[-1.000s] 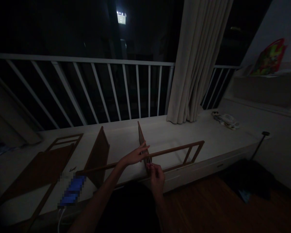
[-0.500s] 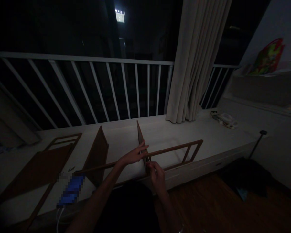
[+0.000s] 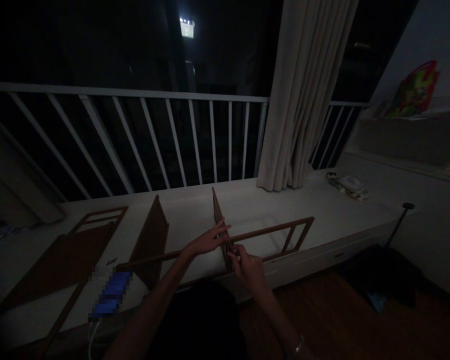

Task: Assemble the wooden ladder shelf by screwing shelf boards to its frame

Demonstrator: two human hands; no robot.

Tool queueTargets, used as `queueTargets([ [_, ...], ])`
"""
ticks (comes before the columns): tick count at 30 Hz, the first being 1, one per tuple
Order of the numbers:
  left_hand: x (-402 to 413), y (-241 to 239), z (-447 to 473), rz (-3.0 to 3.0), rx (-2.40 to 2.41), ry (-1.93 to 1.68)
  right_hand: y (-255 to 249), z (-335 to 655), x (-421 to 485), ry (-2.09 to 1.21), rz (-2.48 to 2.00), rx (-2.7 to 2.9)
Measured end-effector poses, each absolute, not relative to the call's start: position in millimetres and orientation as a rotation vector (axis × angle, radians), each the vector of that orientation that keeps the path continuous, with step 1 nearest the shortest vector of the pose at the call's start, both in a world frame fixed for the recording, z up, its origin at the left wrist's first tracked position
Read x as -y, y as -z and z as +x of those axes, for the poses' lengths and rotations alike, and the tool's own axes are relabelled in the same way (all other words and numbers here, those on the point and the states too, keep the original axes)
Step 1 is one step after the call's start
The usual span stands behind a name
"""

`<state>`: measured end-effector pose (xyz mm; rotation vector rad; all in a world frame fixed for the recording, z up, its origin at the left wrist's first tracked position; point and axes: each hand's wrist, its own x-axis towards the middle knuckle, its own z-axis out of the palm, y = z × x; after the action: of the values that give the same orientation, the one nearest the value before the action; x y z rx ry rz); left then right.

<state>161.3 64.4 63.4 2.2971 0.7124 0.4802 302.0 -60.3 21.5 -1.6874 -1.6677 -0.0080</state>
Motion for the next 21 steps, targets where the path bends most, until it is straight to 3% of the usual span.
queueTargets([
  [21, -66, -59, 161, 2.334, -0.689, -0.516, -24, 278, 61, 0.361, -2.064, 1.658],
])
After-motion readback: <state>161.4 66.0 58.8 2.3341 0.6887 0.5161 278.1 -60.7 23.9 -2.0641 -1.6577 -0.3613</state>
